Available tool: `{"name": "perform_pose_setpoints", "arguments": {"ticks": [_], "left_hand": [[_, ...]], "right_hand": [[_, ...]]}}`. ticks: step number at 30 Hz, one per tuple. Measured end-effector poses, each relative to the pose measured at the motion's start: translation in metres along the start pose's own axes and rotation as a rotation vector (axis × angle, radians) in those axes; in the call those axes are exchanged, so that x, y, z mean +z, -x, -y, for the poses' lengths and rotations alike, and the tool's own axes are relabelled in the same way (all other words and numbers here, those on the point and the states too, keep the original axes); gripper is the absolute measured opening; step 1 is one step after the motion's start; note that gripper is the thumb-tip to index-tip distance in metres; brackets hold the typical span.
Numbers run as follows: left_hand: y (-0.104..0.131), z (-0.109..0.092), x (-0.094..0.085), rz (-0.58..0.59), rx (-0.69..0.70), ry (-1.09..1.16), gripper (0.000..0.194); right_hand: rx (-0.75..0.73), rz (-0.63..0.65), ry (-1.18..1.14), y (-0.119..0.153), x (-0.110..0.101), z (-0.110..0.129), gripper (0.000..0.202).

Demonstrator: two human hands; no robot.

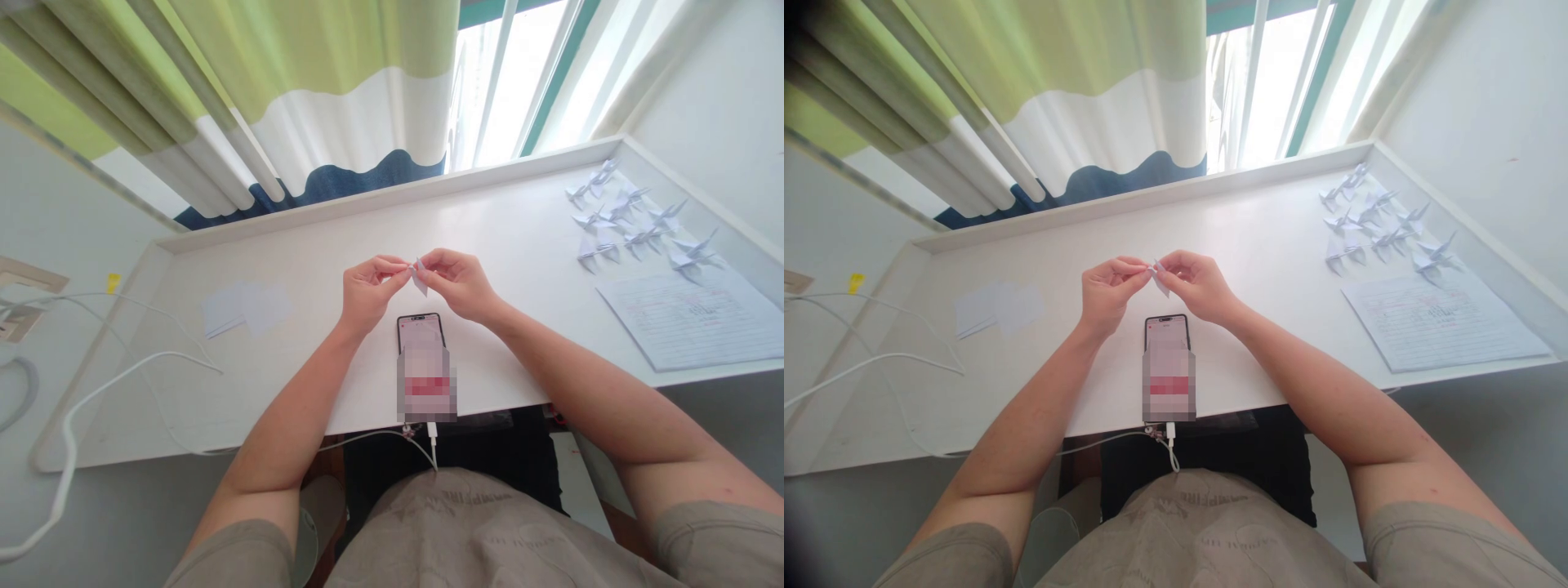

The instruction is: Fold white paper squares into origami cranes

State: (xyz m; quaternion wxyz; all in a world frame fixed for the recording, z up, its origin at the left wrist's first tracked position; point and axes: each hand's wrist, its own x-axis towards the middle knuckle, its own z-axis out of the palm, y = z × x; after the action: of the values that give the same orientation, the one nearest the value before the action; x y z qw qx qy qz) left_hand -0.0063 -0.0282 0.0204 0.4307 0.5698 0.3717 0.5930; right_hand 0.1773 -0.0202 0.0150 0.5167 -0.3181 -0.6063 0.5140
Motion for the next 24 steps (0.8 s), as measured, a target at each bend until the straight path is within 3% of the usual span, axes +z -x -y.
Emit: {"name": "perform_pose_setpoints", "arguments": {"ticks": [12,24], "left_hand": [[-0.0024,-0.0023,-0.006,0.046,-0.029,-0.02,0.026],[-0.0028,-0.0019,-0.004,0.058,-0.074,0.013,0.04]], "right_hand": [[-0.016,0.02,0.031,0.0007,-0.0029,0.0002,0.037],[-0.031,0.037,0.002,0.0012,-0.0026,-0.0002,0.036]]}}
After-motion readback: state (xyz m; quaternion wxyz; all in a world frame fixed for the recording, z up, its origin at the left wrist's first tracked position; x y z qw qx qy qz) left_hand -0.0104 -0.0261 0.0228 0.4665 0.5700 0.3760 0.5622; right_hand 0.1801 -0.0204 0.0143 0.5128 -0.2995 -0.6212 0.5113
